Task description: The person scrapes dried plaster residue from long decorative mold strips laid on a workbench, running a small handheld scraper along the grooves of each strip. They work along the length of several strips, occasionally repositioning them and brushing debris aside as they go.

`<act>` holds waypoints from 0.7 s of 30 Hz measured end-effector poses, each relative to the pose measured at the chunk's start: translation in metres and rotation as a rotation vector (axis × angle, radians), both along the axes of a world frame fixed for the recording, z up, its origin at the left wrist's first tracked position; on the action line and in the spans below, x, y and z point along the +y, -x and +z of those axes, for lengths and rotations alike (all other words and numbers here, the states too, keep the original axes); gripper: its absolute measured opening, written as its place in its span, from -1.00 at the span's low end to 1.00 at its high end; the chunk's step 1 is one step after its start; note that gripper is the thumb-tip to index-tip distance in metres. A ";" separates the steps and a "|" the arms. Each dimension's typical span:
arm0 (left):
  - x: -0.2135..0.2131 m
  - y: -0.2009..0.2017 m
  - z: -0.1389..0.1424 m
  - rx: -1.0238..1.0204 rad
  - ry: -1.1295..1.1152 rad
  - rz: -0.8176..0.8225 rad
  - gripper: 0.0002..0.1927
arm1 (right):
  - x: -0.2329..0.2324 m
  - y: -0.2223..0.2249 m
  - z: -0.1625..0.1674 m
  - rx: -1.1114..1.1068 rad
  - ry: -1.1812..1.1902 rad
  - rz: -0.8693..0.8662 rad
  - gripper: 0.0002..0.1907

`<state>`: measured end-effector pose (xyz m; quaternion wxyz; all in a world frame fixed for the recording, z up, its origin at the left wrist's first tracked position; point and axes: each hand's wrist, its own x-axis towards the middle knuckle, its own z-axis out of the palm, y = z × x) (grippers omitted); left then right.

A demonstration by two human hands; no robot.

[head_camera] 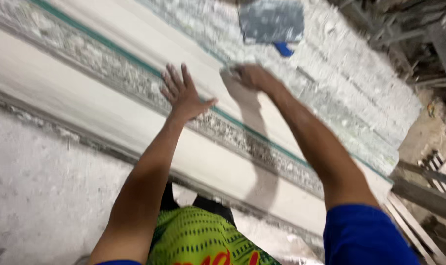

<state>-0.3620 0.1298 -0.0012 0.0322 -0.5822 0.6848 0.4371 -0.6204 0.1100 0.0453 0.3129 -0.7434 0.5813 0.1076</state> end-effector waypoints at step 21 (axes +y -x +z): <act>0.029 0.026 -0.002 -0.143 0.071 -0.025 0.64 | 0.497 0.428 0.028 0.403 -0.418 -0.704 -0.35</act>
